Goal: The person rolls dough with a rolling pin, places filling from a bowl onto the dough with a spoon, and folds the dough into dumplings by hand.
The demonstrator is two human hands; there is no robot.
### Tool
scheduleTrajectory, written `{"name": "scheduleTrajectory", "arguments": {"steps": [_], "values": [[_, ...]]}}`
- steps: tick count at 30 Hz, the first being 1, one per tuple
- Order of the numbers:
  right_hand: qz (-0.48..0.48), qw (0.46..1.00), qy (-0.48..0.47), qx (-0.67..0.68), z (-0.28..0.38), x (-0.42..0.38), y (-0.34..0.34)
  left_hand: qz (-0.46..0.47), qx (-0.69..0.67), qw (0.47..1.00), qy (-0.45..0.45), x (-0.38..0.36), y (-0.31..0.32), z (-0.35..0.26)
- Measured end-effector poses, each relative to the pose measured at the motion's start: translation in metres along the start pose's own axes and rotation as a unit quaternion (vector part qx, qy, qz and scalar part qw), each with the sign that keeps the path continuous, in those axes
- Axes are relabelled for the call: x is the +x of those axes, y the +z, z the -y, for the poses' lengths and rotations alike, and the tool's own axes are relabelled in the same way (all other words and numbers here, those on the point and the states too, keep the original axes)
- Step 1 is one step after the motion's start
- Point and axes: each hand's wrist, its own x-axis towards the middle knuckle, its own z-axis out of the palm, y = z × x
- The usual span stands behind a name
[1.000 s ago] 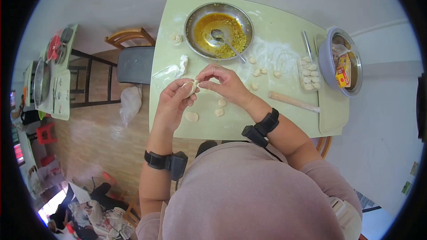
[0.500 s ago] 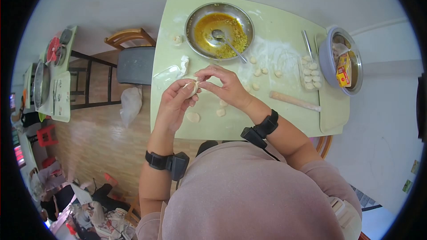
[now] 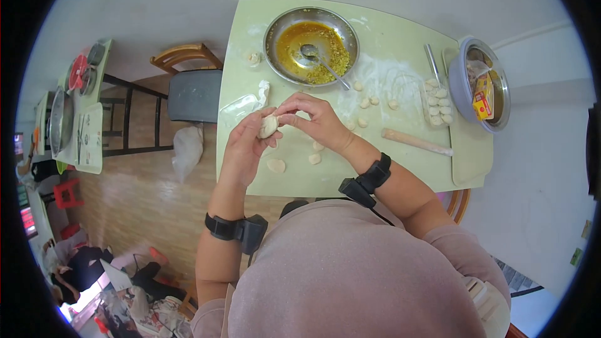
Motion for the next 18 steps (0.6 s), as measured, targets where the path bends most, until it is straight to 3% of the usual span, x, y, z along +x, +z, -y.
{"name": "scheduleTrajectory", "arguments": {"steps": [5,18], "values": [[-0.008,0.998,0.052,0.038,-0.001,0.0,0.007,-0.026,0.086,0.996,0.006,-0.003,0.0,0.004],[-0.024,0.995,0.09,0.021,-0.009,-0.009,0.024,-0.02,0.041,0.999,-0.017,-0.01,-0.013,0.015]]}}
